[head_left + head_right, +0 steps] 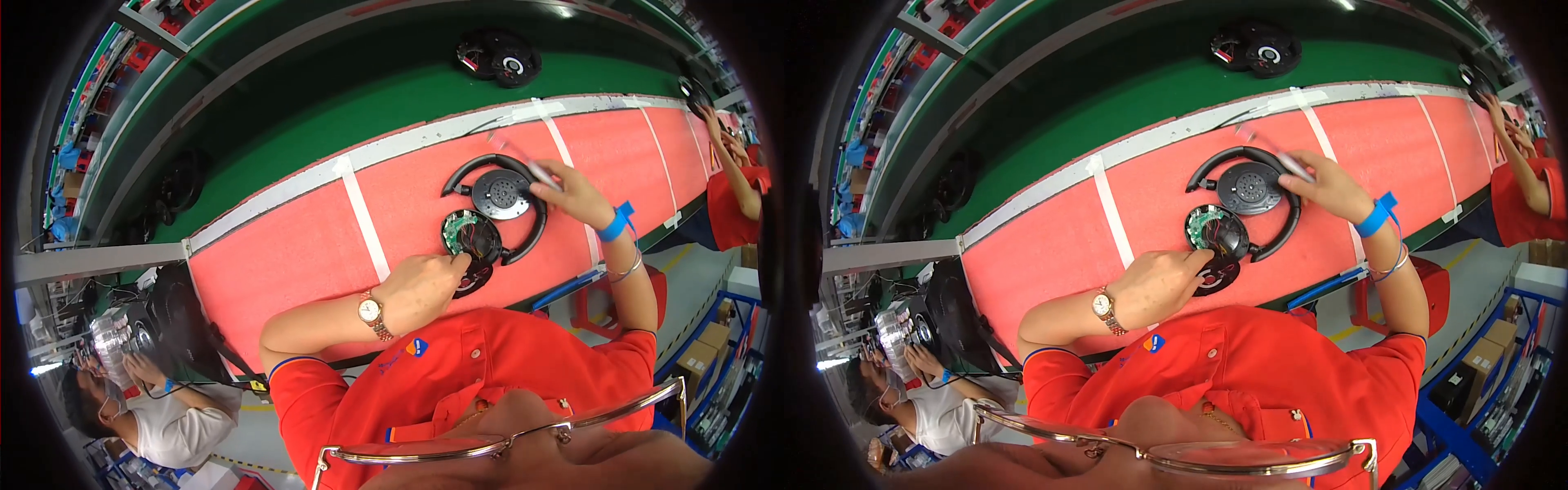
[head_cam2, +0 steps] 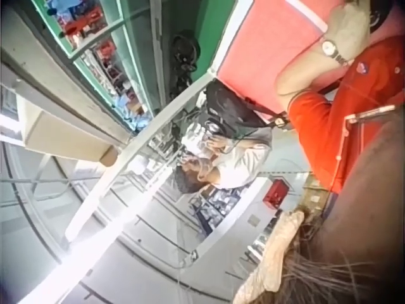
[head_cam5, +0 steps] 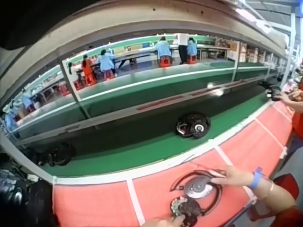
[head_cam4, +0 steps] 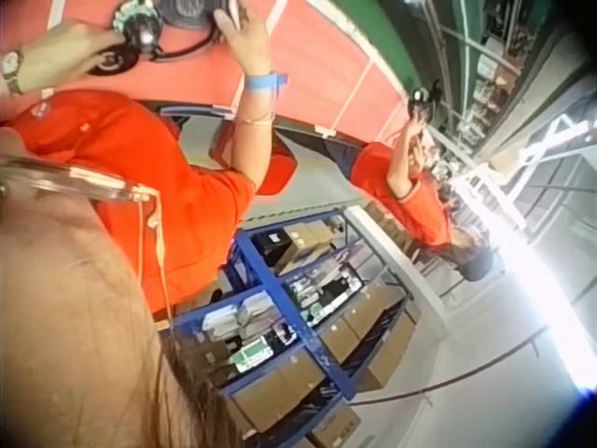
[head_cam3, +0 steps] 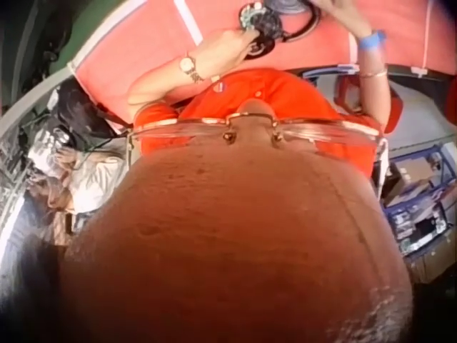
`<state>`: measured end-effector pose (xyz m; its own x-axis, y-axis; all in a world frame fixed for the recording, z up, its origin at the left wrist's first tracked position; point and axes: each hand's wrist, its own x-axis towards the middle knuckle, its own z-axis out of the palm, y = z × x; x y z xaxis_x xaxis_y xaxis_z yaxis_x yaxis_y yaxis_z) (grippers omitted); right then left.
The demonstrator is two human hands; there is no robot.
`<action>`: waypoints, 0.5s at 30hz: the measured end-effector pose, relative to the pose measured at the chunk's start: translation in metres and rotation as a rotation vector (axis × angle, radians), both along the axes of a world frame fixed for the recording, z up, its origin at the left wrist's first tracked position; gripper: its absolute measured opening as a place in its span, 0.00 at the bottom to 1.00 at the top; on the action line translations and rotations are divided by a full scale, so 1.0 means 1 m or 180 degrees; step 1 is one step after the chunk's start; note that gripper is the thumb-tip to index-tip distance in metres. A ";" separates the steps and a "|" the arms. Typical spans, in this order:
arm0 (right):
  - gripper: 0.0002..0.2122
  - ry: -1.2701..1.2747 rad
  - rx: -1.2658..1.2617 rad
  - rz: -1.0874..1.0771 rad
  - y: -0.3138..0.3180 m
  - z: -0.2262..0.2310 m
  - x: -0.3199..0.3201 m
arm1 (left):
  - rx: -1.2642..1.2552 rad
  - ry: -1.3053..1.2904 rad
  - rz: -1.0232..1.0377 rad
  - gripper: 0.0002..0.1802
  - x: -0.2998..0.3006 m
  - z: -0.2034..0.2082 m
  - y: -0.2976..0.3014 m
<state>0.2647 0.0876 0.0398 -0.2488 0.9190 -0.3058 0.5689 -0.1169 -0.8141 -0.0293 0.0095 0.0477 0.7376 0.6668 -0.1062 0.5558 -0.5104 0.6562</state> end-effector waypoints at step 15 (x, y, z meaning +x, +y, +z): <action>0.15 0.1349 0.0679 0.0317 0.050 0.055 -0.039 | 0.1486 -0.0257 0.1282 0.06 -0.030 0.030 0.045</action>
